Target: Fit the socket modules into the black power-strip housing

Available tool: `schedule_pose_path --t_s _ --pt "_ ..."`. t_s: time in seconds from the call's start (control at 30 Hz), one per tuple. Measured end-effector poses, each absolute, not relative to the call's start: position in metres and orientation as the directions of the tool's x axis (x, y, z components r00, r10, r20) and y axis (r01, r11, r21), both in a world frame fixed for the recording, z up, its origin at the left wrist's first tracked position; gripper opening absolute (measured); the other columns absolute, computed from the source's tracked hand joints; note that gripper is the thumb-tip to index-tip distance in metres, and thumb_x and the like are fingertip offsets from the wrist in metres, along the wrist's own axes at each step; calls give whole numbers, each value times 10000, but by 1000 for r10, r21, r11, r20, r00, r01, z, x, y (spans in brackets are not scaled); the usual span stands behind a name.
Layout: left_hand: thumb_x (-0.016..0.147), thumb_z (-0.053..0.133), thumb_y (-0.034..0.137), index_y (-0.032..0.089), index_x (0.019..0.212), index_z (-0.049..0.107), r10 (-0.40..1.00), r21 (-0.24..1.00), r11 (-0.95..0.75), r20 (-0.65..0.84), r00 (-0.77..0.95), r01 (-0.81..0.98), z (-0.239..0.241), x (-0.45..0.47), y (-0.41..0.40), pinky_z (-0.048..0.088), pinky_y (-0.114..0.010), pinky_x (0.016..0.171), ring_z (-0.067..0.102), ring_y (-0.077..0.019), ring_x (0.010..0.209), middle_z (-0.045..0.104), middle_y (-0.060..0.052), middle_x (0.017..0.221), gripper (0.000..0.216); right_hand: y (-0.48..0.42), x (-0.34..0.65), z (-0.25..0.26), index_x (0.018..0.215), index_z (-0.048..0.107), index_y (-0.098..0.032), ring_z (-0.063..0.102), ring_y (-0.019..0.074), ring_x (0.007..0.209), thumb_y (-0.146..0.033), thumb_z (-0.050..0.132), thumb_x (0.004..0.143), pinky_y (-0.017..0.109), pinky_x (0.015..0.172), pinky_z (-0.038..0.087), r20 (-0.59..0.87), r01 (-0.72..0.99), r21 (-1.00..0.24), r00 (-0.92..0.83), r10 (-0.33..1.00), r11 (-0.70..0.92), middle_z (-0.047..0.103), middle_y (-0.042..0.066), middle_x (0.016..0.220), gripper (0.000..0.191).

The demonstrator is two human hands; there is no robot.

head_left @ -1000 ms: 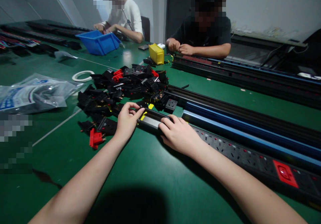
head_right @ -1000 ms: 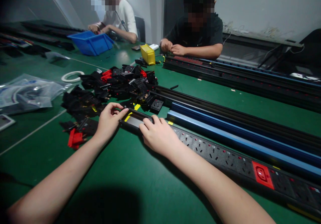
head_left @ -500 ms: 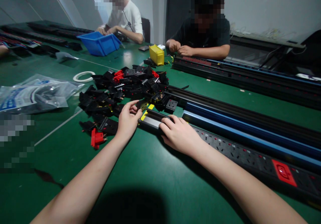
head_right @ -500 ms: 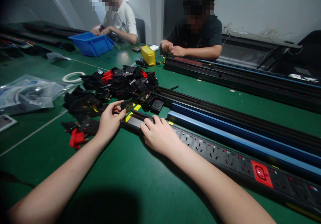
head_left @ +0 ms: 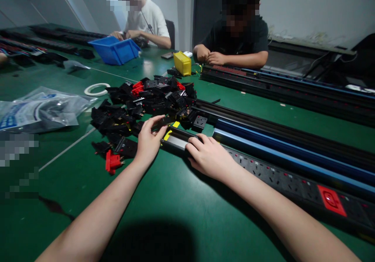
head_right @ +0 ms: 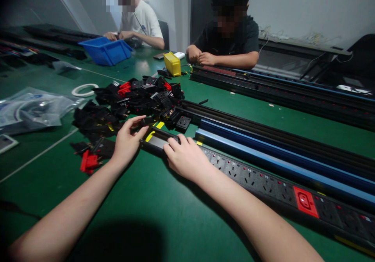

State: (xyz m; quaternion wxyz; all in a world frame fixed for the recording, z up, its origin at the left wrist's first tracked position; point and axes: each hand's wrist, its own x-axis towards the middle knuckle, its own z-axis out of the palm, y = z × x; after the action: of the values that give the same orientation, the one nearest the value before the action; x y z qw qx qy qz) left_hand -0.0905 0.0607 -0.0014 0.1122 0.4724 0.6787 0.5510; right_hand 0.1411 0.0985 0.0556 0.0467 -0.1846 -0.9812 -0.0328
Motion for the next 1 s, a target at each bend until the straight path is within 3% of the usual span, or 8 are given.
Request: schedule_pose_path --t_s 0.13,0.27,0.43,0.63,0.8,0.9,1.0 --pt "891 660 395 269 1281 680 710 839 -62 418 -566 541 1 -91 60 519 -375 981 627 -223 1125 642 -80 1241 410 98 141 55 1148 597 -150 535 327 1216 -253 506 999 424 913 512 111 365 51 -927 358 930 616 132 1267 203" --pt "847 719 410 244 1295 639 692 892 -124 392 -606 435 1 -89 61 534 -342 960 638 -211 1123 639 -85 1255 485 99 141 54 1146 599 -150 533 322 1218 -252 504 1000 423 924 509 111 364 45 -927 358 930 618 133 1265 202" --pt "817 755 424 208 1183 646 694 927 -167 352 -628 335 -2 -90 65 565 -317 899 695 -175 959 685 -72 1183 439 99 140 53 1146 600 -152 531 322 1222 -254 514 996 426 925 508 116 366 39 -926 359 930 618 135 1264 200" --pt "889 671 421 198 1247 677 686 930 -191 356 -635 315 -2 -91 66 533 -346 1007 666 -210 1139 686 -97 1296 422 99 140 53 1151 598 -153 529 323 1218 -266 525 993 421 920 508 110 364 47 -927 357 930 617 136 1264 208" --pt "891 645 479 212 1318 668 716 936 -90 299 -631 342 0 -91 64 562 -345 885 693 -208 958 746 -78 1090 505 99 141 54 1143 599 -149 529 321 1215 -255 507 1001 426 924 506 112 358 46 -930 351 933 618 141 1256 199" --pt "923 584 474 214 1253 709 693 918 -89 336 -638 387 2 -92 62 536 -329 910 673 -207 1012 732 -72 1169 439 99 141 54 1144 598 -148 530 325 1217 -258 508 1002 425 925 505 113 358 46 -929 351 933 615 138 1260 200" --pt "914 580 450 206 1148 745 681 915 -59 330 -654 400 3 -91 62 527 -301 839 664 -198 944 744 -54 1079 378 100 141 53 1145 596 -147 533 329 1215 -257 509 1002 427 924 506 116 361 46 -928 354 932 614 134 1263 201"
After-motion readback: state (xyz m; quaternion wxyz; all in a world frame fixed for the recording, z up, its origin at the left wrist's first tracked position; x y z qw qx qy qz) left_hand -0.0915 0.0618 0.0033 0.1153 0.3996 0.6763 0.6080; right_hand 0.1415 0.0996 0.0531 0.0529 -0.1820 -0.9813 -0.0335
